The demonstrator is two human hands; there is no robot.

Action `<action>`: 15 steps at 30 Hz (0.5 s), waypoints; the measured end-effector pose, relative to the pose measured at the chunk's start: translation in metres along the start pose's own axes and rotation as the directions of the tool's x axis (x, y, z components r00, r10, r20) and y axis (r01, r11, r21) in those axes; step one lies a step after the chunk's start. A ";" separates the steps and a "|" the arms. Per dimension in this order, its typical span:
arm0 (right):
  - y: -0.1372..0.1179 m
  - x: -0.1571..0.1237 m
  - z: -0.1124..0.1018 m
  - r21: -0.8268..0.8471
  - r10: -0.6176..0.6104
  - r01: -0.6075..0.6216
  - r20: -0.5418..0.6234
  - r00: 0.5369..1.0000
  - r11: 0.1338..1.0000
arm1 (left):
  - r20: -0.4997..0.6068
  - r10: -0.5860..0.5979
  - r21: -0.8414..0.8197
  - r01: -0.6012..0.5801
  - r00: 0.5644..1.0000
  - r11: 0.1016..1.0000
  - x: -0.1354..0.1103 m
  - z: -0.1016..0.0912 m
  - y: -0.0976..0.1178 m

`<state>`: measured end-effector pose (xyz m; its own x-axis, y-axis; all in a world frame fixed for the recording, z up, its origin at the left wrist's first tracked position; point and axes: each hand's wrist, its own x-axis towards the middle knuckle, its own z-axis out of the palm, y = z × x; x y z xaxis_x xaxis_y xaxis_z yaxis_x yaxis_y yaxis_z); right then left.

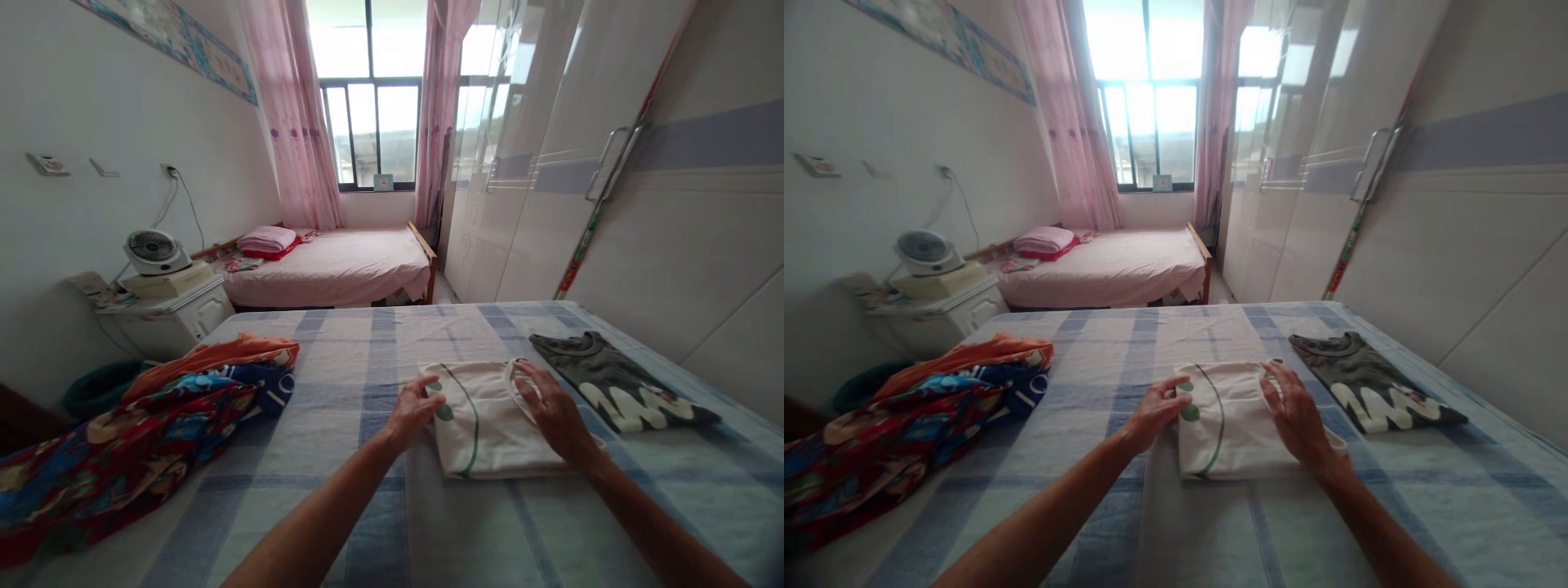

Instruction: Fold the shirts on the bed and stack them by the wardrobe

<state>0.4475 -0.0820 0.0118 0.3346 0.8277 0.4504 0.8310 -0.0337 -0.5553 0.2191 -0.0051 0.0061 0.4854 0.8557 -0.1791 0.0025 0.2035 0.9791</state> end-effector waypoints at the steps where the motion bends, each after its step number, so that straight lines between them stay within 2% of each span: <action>1: -0.013 -0.008 -0.007 0.107 0.037 -0.041 0.032 0.999 0.993 | 0.035 -0.055 -0.096 0.058 0.998 0.994 0.002 0.002 0.001; 3: -0.038 -0.030 -0.016 0.283 0.109 -0.174 0.232 0.967 0.943 | 0.080 -0.141 -0.217 0.156 0.987 0.964 0.007 0.007 0.004; 4: -0.049 -0.044 -0.016 0.338 0.109 -0.251 0.387 0.916 0.907 | 0.084 -0.165 -0.256 0.182 0.983 0.949 0.009 0.011 0.006; 6: -0.066 -0.072 -0.009 0.395 0.049 -0.397 0.655 0.754 0.829 | 0.065 -0.163 -0.307 0.175 0.985 0.936 0.010 0.018 0.012; 7: -0.072 -0.085 -0.001 0.417 0.014 -0.458 0.727 0.686 0.785 | 0.059 -0.147 -0.340 0.158 0.987 0.927 0.008 0.023 0.016; 8: -0.077 -0.096 0.008 0.454 -0.012 -0.510 0.755 0.656 0.731 | 0.060 -0.122 -0.383 0.136 0.991 0.914 0.003 0.028 0.021; 9: -0.082 -0.105 0.019 0.510 -0.024 -0.546 0.745 0.667 0.665 | 0.066 -0.093 -0.432 0.112 0.993 0.895 -0.004 0.033 0.027; 10: -0.086 -0.111 0.029 0.573 -0.024 -0.560 0.711 0.703 0.599 | 0.077 -0.060 -0.479 0.090 0.995 0.873 -0.013 0.038 0.032; 12: -0.094 -0.116 0.046 0.685 0.027 -0.515 0.587 0.809 0.516 | 0.108 0.001 -0.535 0.057 0.994 0.843 -0.035 0.047 0.041; 13: -0.098 -0.116 0.050 0.717 0.074 -0.477 0.516 0.854 0.508 | 0.122 0.020 -0.523 0.047 0.992 0.851 -0.047 0.051 0.043; 15: -0.104 -0.114 0.049 0.731 0.173 -0.422 0.395 0.902 0.536 | 0.143 0.038 -0.417 0.026 0.989 0.909 -0.071 0.055 0.043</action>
<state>0.3011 -0.1457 -0.0164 0.2698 0.9623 0.0346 -0.0210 0.0418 -0.9989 0.2328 -0.0828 0.0660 0.6055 0.7858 -0.1261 -0.3499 0.4051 0.8447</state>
